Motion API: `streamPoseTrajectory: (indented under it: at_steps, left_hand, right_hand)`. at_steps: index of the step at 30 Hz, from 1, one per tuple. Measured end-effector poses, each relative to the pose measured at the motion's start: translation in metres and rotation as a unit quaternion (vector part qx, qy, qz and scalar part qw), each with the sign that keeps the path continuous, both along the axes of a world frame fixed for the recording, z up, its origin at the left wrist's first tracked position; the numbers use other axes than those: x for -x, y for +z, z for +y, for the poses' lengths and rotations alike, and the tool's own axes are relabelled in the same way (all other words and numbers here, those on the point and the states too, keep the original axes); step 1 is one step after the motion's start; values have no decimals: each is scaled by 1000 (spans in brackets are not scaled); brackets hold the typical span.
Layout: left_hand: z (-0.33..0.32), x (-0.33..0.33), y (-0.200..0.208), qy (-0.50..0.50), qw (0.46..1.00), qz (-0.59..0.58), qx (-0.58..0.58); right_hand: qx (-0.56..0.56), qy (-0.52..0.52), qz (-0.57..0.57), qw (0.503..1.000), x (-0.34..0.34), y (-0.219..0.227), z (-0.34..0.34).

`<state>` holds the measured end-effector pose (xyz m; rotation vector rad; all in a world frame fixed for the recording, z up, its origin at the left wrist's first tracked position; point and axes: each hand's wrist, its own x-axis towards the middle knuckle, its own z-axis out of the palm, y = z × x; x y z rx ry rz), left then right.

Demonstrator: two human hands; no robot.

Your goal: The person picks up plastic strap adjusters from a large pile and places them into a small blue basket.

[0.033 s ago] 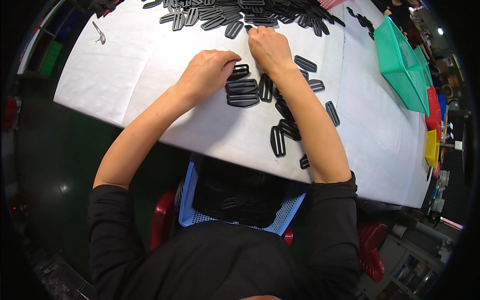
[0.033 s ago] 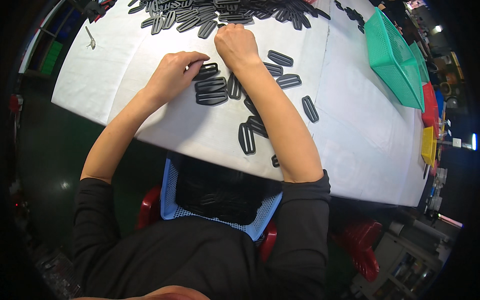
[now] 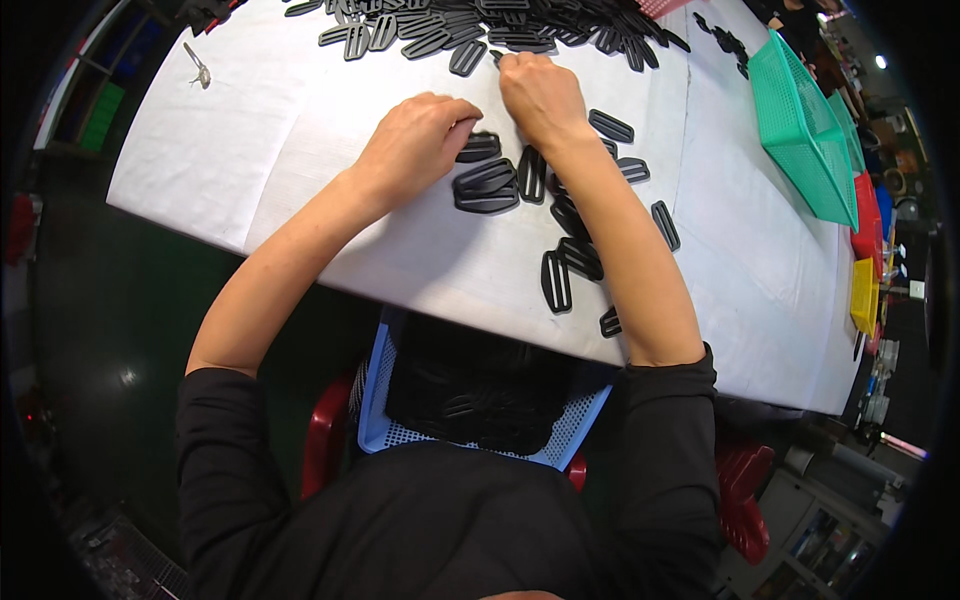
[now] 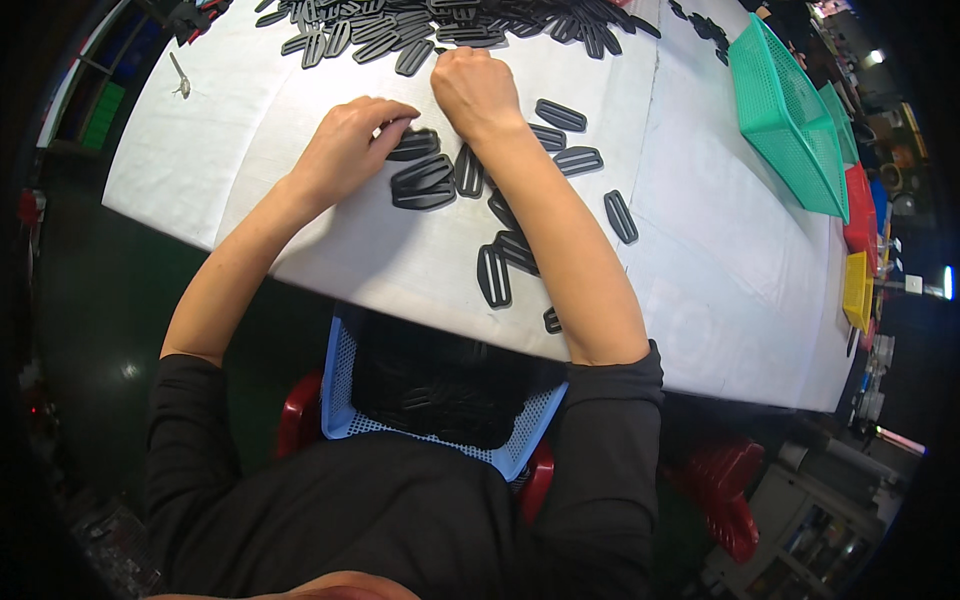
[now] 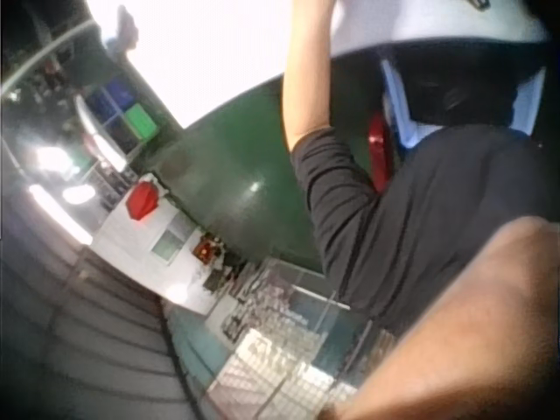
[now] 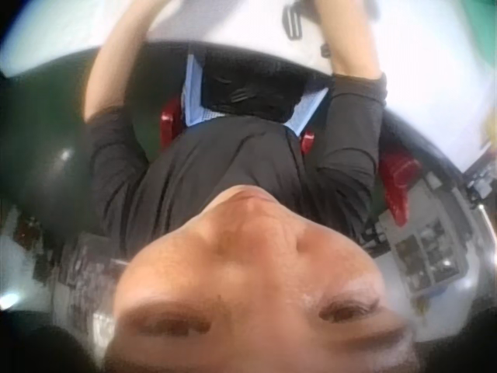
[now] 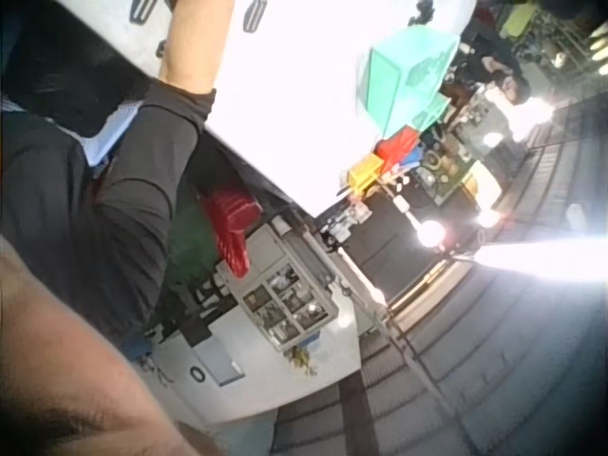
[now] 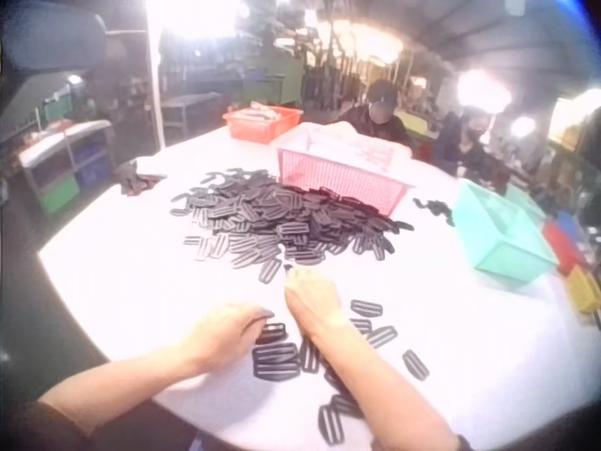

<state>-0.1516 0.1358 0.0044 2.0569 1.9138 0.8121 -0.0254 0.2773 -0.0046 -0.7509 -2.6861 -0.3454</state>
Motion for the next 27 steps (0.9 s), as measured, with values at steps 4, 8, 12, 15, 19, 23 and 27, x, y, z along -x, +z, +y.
streamPoseTrajectory:
  at_steps: [4,8,12,15,19,23,27]
  left_hand:
    - [37,7,-12,103,984,86,-120]
    - [75,20,-21,135,963,225,-67]
    - [85,14,-17,91,926,364,-46]
    - [87,30,-14,118,968,206,-79]
    - [61,32,-4,75,996,-21,45]
    - [55,22,-31,12,990,44,-130]
    - [54,-18,-46,12,995,44,-88]
  right_hand:
    - [190,-92,21,977,-28,22,1]
    - [250,-137,67,956,-76,29,12]
    - [287,-129,157,936,-131,24,35]
    - [328,-105,212,915,-155,13,41]
    - [322,-22,251,913,-174,-12,43]
    - [230,9,170,958,-166,-26,35]
    - [295,21,206,933,-150,-29,10]
